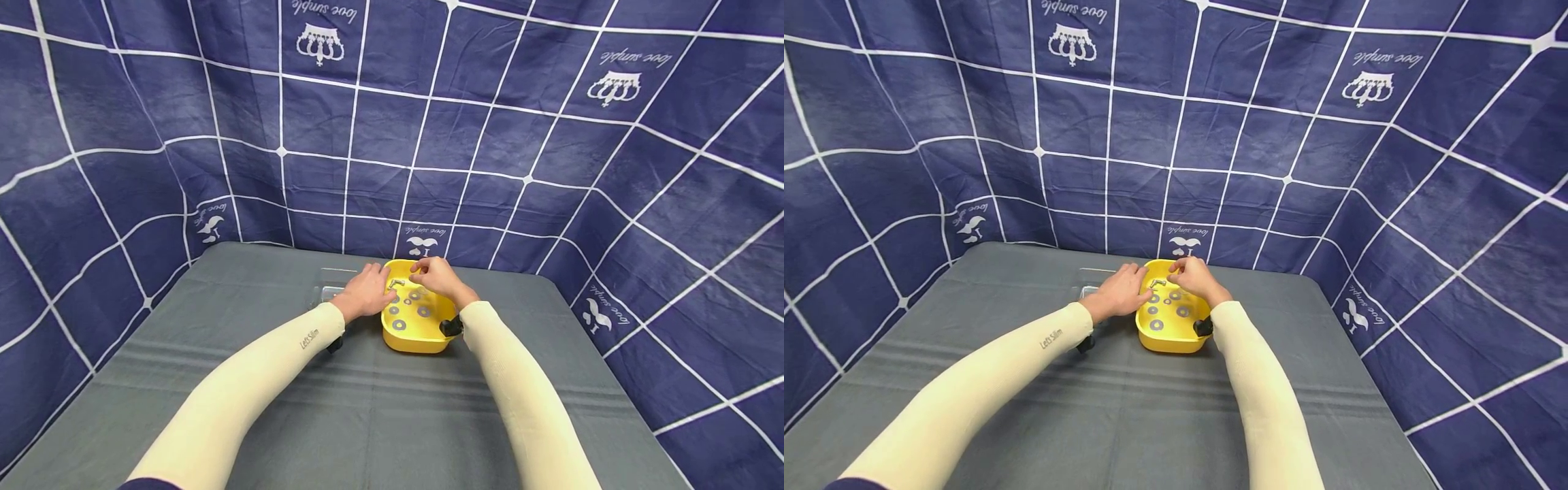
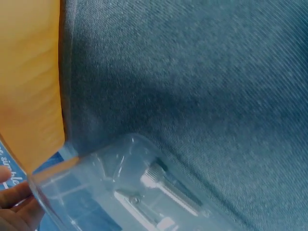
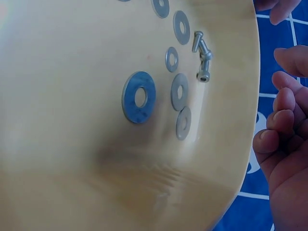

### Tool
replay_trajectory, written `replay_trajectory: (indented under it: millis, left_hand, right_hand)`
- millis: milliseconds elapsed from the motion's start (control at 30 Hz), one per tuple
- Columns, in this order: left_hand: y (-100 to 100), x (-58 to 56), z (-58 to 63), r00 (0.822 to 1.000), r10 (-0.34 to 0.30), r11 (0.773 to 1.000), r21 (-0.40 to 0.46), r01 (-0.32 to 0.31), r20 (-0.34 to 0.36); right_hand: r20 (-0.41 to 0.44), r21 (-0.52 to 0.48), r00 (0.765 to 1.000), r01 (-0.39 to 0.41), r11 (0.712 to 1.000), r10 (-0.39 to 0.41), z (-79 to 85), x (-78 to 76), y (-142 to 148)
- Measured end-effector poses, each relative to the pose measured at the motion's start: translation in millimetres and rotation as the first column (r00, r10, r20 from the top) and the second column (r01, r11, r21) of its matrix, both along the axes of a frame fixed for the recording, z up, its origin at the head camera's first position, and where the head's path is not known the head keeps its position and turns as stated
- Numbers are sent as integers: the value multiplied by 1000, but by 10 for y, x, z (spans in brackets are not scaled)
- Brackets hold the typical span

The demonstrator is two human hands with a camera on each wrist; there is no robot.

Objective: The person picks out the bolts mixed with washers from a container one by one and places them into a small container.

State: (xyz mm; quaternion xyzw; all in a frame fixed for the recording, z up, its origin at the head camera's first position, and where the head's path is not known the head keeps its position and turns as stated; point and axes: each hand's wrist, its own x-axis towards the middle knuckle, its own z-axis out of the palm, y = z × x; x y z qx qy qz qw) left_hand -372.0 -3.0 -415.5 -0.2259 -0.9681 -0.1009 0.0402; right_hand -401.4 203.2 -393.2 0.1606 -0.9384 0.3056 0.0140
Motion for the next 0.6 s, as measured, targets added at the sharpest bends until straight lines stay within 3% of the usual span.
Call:
replay_trajectory:
  millis: [300, 600]
  left_hand:
    - [18, 11, -90, 999, 35, 999, -8, -35, 7]
    - [80, 30, -114, 998, 59, 998, 22, -59, 7]
  right_hand:
    - [12, -24, 1000, 0, 1000, 1, -78, -34, -42]
    - [-2, 20, 1000, 30, 999, -30, -222, -86, -86]
